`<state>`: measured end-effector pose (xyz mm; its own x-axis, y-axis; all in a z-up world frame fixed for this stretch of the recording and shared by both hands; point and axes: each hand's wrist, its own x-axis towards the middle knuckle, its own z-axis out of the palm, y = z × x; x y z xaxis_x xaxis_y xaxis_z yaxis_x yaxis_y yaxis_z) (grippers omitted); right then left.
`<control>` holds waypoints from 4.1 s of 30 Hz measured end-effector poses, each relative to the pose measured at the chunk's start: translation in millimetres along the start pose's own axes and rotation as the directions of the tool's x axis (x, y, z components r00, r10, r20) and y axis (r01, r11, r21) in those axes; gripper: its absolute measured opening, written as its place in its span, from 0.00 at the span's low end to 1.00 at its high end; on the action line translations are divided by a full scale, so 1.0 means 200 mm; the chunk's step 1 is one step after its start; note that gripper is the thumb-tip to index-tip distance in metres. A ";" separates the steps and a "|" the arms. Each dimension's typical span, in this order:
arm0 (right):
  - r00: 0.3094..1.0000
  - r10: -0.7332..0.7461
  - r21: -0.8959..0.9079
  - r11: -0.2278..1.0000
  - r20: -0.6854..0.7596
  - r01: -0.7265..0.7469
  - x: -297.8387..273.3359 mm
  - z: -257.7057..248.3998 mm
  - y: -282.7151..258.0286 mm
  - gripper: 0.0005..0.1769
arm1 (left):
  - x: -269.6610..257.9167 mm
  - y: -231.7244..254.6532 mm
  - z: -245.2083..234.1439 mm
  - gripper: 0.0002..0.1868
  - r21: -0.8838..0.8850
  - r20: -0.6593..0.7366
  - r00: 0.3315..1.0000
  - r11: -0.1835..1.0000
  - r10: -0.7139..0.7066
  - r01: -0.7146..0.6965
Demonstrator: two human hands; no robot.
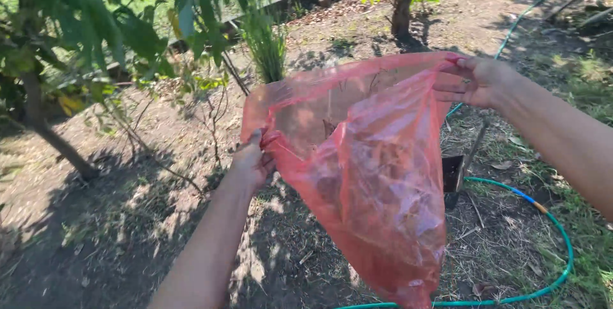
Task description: Picking up dry leaves and small branches from the ground and placing them into a red plastic bag.
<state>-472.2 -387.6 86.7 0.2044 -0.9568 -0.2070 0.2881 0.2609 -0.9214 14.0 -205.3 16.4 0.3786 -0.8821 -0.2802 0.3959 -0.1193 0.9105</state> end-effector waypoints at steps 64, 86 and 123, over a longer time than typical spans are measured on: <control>0.950 0.197 -0.154 0.975 0.241 -0.163 4.34 0.57 -0.52 0.19 | 3.81 0.70 0.76 0.24 0.017 -0.088 0.996 1.000 -0.015 0.017; 0.965 0.128 -0.026 0.992 0.228 -0.125 5.73 0.87 -0.86 0.16 | 5.37 1.21 0.90 0.23 -0.016 -0.189 0.981 0.999 -0.045 0.042; 0.858 0.446 -0.220 0.891 0.255 -0.397 8.18 1.62 -0.50 0.21 | 7.03 1.08 0.77 0.24 -0.256 -0.390 0.917 0.967 -0.086 -0.018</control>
<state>136.1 -1936.5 -52.7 0.5422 -0.6721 -0.5043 -0.0301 0.5843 -0.8110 502.6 -1541.5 -134.1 0.6391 -0.6212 -0.4535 0.5898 0.0175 0.8073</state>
